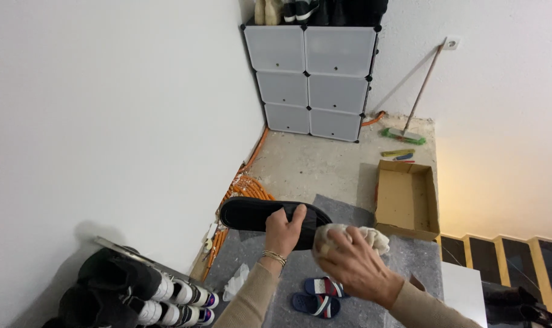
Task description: The person cleans a black slip-on shoe and a blue slide sandal using a white cloth. They wipe the exterior and interior surfaces of each shoe, turning them over to reach different areas, and place them back on a metal shoe rack.
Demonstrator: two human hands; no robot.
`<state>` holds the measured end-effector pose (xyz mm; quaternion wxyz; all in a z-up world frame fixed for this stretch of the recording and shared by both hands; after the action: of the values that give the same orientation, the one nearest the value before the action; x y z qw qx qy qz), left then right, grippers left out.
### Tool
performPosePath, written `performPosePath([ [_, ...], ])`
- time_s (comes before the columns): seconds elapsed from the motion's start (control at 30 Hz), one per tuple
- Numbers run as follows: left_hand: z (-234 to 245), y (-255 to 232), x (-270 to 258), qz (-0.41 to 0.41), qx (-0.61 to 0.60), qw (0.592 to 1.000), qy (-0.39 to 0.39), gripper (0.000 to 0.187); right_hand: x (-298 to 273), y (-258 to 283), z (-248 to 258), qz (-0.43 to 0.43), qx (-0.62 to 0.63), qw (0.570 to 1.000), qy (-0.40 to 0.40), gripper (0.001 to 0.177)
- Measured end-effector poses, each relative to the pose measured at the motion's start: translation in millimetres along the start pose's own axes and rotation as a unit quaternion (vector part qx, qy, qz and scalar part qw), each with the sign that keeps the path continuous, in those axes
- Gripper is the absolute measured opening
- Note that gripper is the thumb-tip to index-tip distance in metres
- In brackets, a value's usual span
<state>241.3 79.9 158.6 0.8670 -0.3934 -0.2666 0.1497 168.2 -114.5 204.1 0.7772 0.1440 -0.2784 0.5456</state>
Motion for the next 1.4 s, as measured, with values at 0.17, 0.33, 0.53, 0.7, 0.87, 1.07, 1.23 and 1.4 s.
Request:
performPosePath([
  [0.17, 2, -22, 5, -0.040, -0.040, 0.998, -0.010, 0.068, 34, -31, 36, -0.090, -0.115, 0.987, -0.063, 0.037],
  [0.33, 11, -36, 16, -0.035, -0.088, 0.995, -0.036, 0.063, 26, -20, 15, -0.046, -0.125, 0.991, 0.008, 0.035],
  [0.53, -1, -15, 11, -0.069, -0.045, 0.994, -0.077, 0.060, 40, -30, 30, -0.090, -0.118, 0.988, -0.031, 0.036],
  [0.7, 24, -42, 5, 0.090, -0.076, 0.992, -0.042, 0.065, 25, -12, 4, -0.024, -0.118, 0.992, 0.035, 0.033],
  [0.87, 9, -26, 0, -0.016, -0.029, 0.998, -0.053, 0.064, 42, -18, 36, -0.112, -0.073, 0.990, -0.034, 0.034],
  [1.07, 31, -58, 1, -0.014, -0.049, 0.998, -0.046, 0.061, 30, -6, 26, -0.129, -0.096, 0.987, 0.008, 0.033],
  [1.23, 14, -41, 3, -0.053, -0.011, 0.997, -0.059, 0.064, 40, -14, 50, -0.146, -0.175, 0.971, -0.070, 0.044],
  [1.4, 21, -45, 3, -0.047, -0.055, 0.992, -0.101, 0.061, 30, -15, 21, -0.094, -0.126, 0.988, 0.000, 0.034],
])
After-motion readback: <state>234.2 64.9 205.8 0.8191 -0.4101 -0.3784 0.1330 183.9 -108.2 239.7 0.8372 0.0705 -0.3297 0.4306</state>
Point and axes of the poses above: each hand's wrist, its own x-axis towards the middle knuckle, its own z-axis out of the back of the hand, y = z × x, the point moved 6 cm from there along x, towards the middle knuckle, and after that the axes turned 14 degrees about -y, right-handed, at the moved point
